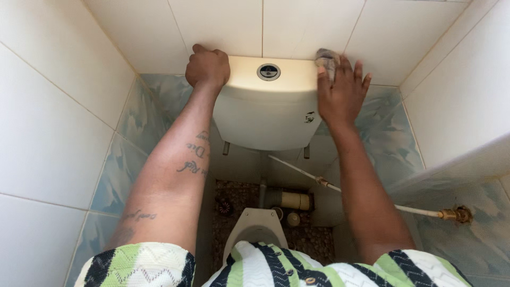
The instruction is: The person cleans a toilet tank by wiping its top and sides with a cloth, frequently turning and folding the cloth by hand.
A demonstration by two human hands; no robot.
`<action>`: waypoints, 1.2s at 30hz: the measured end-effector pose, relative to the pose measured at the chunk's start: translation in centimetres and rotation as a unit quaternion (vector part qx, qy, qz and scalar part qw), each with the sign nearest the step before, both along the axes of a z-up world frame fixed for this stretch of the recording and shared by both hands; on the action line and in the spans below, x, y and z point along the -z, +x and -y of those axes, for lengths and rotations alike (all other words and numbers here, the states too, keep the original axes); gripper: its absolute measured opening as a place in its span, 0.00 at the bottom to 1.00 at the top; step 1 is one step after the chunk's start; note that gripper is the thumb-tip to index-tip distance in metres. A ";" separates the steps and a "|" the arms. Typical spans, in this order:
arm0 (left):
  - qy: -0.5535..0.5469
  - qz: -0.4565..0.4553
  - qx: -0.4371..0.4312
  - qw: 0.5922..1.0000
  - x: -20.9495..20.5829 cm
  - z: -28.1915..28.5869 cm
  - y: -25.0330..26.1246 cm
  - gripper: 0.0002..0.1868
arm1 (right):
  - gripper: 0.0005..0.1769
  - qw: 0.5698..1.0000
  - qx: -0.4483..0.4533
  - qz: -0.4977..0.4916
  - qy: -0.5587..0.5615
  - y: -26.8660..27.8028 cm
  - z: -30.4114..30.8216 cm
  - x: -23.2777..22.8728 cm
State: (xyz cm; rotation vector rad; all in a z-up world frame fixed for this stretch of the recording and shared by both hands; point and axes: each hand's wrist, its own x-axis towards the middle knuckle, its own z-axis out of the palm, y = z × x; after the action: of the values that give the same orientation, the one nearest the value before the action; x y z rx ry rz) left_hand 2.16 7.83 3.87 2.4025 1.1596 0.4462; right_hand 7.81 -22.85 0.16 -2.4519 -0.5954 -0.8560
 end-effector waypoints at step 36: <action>-0.049 0.005 0.001 0.999 -0.6 0.8 -0.9 0.24 | 0.46 0.923 -0.087 -0.116 0.356 -4.1 -4.1 11.8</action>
State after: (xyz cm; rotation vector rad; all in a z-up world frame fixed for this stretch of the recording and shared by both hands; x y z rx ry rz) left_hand 1.30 7.01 4.45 2.3150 1.1469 0.3891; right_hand 3.66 -18.77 -11.62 -1.7666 -0.3259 -0.5627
